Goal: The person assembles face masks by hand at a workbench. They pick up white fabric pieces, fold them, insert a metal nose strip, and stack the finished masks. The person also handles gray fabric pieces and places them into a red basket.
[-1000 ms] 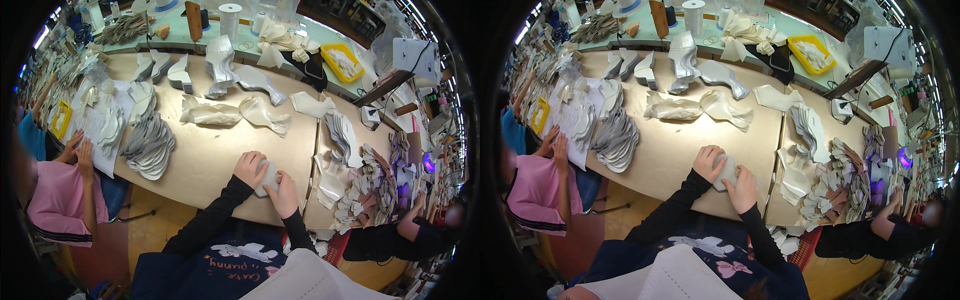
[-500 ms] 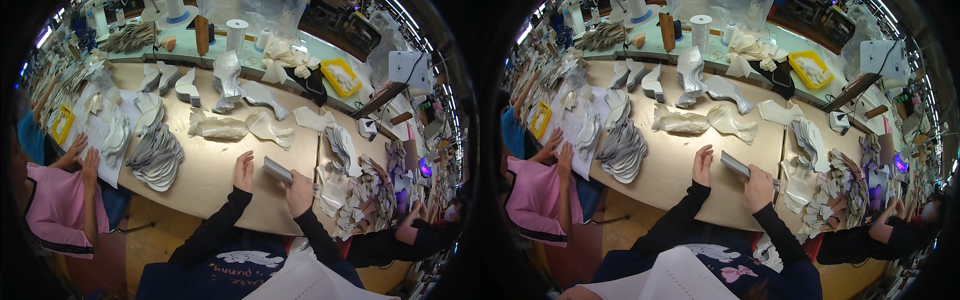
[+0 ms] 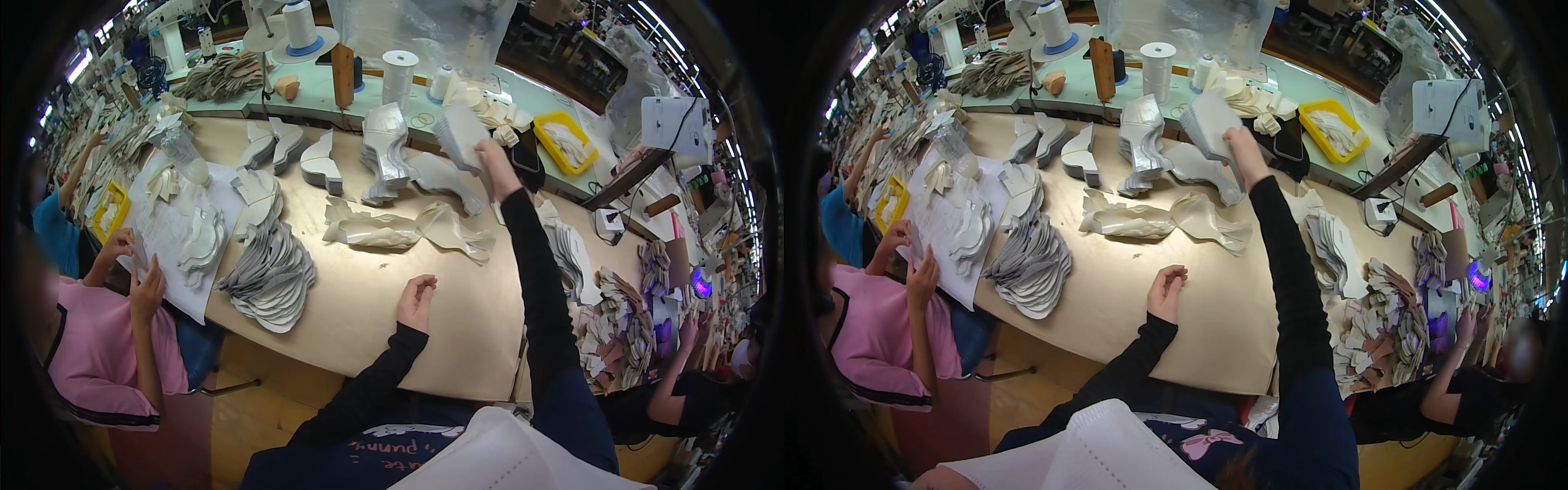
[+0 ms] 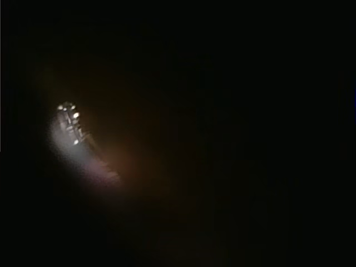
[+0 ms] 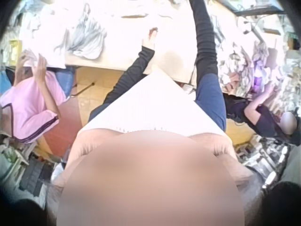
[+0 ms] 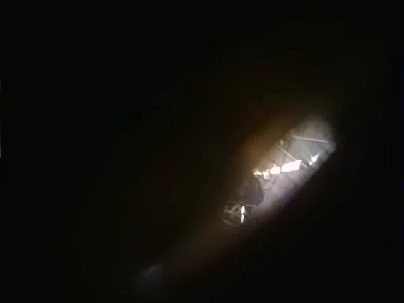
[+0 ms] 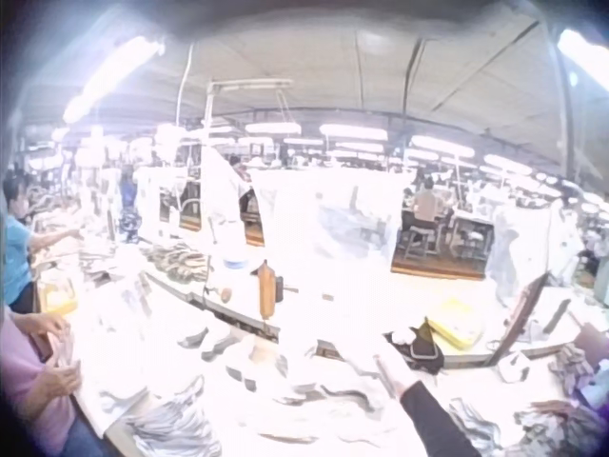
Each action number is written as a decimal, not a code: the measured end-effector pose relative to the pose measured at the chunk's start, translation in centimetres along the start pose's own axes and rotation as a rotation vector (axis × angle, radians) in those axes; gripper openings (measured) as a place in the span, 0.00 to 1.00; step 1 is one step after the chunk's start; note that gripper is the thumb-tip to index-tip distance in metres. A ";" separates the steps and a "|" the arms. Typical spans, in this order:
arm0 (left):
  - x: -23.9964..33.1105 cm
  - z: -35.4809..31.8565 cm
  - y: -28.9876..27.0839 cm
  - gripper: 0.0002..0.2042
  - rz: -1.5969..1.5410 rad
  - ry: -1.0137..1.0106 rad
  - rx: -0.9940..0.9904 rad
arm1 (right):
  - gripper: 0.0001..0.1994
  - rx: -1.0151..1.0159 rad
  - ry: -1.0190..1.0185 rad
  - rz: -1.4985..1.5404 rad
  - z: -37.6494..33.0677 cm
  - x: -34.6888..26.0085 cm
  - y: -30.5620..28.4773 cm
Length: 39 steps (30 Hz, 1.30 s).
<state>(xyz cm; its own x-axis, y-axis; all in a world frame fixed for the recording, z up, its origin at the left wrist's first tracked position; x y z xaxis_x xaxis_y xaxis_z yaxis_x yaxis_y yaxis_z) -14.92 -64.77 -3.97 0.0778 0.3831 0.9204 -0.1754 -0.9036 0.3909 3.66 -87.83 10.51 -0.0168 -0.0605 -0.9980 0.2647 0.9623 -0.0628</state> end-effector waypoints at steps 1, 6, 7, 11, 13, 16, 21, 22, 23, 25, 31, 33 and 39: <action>0.0 -0.1 0.0 0.10 0.004 -0.016 -0.001 | 0.16 -0.031 0.060 -0.137 1.1 2.0 0.9; 0.3 0.0 0.1 0.10 -0.020 -0.025 -0.003 | 0.32 0.020 -0.037 -1.099 4.1 8.7 2.9; 0.3 -0.1 0.1 0.10 -0.019 -0.032 0.000 | 0.34 -0.003 -0.011 -1.162 4.1 9.4 3.1; 0.5 -0.2 0.3 0.11 0.006 -0.064 -0.004 | 0.37 0.081 0.066 -1.254 3.6 7.5 2.9; 0.6 -0.2 0.3 0.11 -0.017 -0.067 -0.006 | 0.34 0.125 -0.046 -1.418 3.5 4.5 3.3; 0.7 -0.3 0.3 0.11 -0.022 -0.091 -0.002 | 0.29 0.267 -0.592 -0.969 4.4 -1.1 4.5; 0.7 -0.3 0.1 0.11 -0.011 -0.093 -0.011 | 0.26 0.194 -0.457 -1.623 5.0 2.9 7.6; 0.7 -0.3 0.1 0.11 -0.018 -0.093 -0.012 | 0.27 0.150 -0.452 -1.496 5.0 4.1 7.4; 0.7 -0.3 0.0 0.11 -0.026 -0.097 -0.003 | 0.27 0.063 -0.382 -1.408 4.9 5.7 7.3; 0.6 -0.3 0.1 0.11 -0.048 -0.118 0.008 | 0.28 0.005 -0.321 -1.346 5.4 7.5 6.8; 0.9 -0.1 0.2 0.10 0.019 -0.107 -0.038 | 0.30 0.093 -0.278 -1.521 7.5 4.4 4.5; 0.8 -0.3 0.0 0.09 0.044 -0.185 -0.014 | 0.30 0.363 -0.560 -1.478 6.1 1.6 3.1; 1.1 -0.4 0.9 0.08 0.066 -0.122 -0.063 | 0.29 0.009 -0.379 -1.537 1.1 6.0 2.3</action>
<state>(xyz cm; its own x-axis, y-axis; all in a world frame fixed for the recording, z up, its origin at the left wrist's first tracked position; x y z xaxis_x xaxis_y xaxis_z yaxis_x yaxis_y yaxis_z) -15.41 -65.11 -2.64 0.1818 0.2933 0.9386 -0.2453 -0.9108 0.3321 5.21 -86.30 4.33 -0.0316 -0.9968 0.0735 0.2282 -0.0788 -0.9704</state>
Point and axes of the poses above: each hand's wrist, its own z-axis towards the middle knuckle, its own y-axis out of the palm, x = y × z, the point moved 4 cm from there along z, towards the middle knuckle, and after that the axes turned 2 degrees about -z, right-handed, at the moved point
